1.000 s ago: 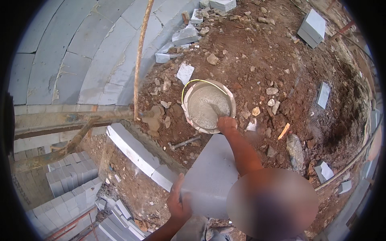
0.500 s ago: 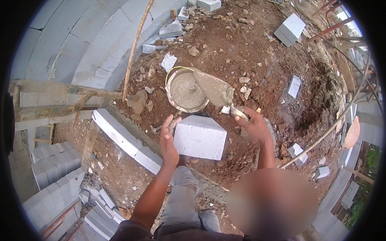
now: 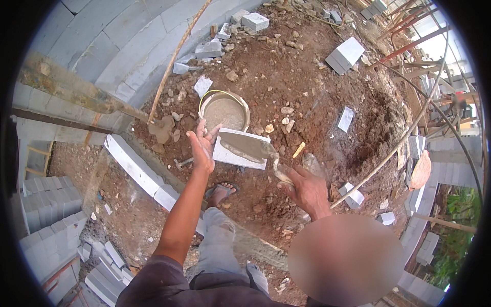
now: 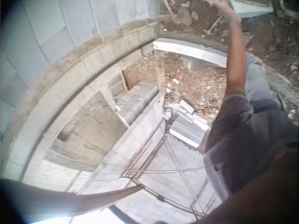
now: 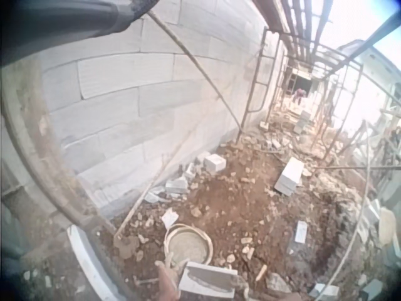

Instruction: The person scoops cement from a bucket with a trowel and spreads it along a marked line on the ground. They then pick up white rectangular tiles, apply cement to their back, and place them onto the prepared line, tapping them into position with a hammer.

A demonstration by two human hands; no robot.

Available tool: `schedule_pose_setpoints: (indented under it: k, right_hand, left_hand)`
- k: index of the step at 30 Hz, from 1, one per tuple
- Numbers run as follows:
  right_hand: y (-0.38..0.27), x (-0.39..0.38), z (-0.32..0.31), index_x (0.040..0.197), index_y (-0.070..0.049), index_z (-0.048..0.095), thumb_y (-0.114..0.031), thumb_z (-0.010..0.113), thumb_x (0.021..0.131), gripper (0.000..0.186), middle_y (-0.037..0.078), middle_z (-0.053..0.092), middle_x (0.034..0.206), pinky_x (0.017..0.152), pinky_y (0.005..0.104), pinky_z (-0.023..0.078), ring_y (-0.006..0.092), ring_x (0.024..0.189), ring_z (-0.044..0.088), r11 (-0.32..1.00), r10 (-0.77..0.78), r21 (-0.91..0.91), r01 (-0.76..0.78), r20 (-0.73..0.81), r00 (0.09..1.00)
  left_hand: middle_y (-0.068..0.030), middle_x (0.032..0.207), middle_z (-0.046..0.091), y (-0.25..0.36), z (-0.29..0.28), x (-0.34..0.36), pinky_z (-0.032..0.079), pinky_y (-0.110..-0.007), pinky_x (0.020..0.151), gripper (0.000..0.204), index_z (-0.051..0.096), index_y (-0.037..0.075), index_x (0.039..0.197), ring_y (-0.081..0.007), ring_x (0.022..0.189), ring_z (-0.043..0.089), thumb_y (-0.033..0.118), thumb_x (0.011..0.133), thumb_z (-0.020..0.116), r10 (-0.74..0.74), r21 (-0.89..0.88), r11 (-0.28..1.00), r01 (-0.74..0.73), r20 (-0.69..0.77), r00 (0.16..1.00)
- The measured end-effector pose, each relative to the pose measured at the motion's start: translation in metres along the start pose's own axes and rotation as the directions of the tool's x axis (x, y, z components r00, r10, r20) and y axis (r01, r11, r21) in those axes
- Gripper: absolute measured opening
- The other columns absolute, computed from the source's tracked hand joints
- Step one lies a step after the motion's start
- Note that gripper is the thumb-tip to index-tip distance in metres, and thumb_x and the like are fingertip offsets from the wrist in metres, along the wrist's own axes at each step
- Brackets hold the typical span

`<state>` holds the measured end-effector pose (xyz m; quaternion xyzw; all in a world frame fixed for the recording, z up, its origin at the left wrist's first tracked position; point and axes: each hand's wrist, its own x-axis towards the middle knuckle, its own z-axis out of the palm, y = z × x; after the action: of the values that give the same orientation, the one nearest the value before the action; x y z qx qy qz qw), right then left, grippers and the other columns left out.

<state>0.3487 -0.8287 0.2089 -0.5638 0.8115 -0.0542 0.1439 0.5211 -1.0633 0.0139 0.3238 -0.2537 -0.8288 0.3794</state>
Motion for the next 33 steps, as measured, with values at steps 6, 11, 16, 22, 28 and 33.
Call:
schedule_pose_setpoints:
  k: [6,11,16,22,28,33]
  right_hand:
    - [0.013,0.013,0.020,0.134,-0.028,0.064,-0.036,0.076,0.087,0.049,0.003,0.067,0.104,0.075,0.0418,0.057,0.0277,0.094,0.068,0.998,-0.010,-0.068,0.008,-0.025,1.000]
    - [0.030,0.017,0.028,0.133,-0.029,0.065,-0.035,0.076,0.088,0.047,0.005,0.067,0.111,0.080,0.0418,0.057,0.0288,0.098,0.068,0.988,-0.035,-0.152,0.021,-0.086,0.996]
    - [0.018,0.010,0.025,0.133,-0.026,0.065,-0.034,0.076,0.088,0.047,0.006,0.066,0.106,0.082,0.0421,0.055,0.0304,0.099,0.066,0.997,0.056,-0.058,-0.059,-0.050,0.997]
    - [0.051,0.029,0.036,0.136,-0.015,0.063,-0.027,0.077,0.089,0.050,0.015,0.068,0.118,0.093,0.0450,0.051,0.0371,0.109,0.065,0.912,0.321,0.292,-0.288,-0.072,0.944]
    - [0.099,0.142,0.143,0.137,-0.021,0.062,-0.038,0.071,0.094,0.046,0.013,0.067,0.126,0.098,0.0467,0.053,0.0360,0.116,0.065,0.908,0.308,0.236,-0.345,0.179,0.934]
    - [0.114,0.248,0.260,0.138,-0.023,0.060,-0.040,0.065,0.096,0.045,0.013,0.068,0.127,0.093,0.0475,0.056,0.0321,0.113,0.069,0.979,0.153,0.073,-0.190,0.353,0.923]
  left_hand:
    - [-0.0282,0.145,0.053,0.001,0.000,0.001,0.037,-0.048,0.115,0.101,0.019,0.013,0.163,-0.0356,0.135,0.050,0.085,0.093,0.028,-0.021,-0.026,0.999,0.022,0.002,1.000]
    - [-0.0280,0.148,0.050,-0.003,0.001,0.003,0.035,-0.048,0.117,0.096,0.024,0.010,0.161,-0.0363,0.138,0.047,0.081,0.096,0.030,-0.027,-0.027,0.999,0.027,0.008,1.000]
    - [-0.0261,0.155,0.040,0.000,-0.014,0.002,0.027,-0.048,0.121,0.107,0.024,0.010,0.162,-0.0355,0.144,0.039,0.082,0.087,0.049,0.150,0.230,0.960,-0.157,0.047,0.987]
    - [-0.0242,0.165,0.025,0.069,0.031,-0.022,0.011,-0.054,0.128,0.128,0.022,0.015,0.164,-0.0381,0.155,0.021,0.058,0.063,0.090,-0.231,0.738,-0.171,-0.652,0.614,0.755]
    - [-0.0235,0.156,0.041,0.078,0.027,0.000,0.010,-0.056,0.128,0.121,0.025,0.023,0.163,-0.0385,0.150,0.034,0.047,0.063,0.090,-0.516,0.633,-0.237,-0.737,0.561,0.647]
    - [-0.0208,0.148,0.050,0.077,0.003,-0.010,0.030,-0.057,0.116,0.116,0.033,0.023,0.159,-0.0359,0.139,0.047,0.042,0.062,0.093,-0.487,0.580,-0.226,-0.782,0.628,0.607]
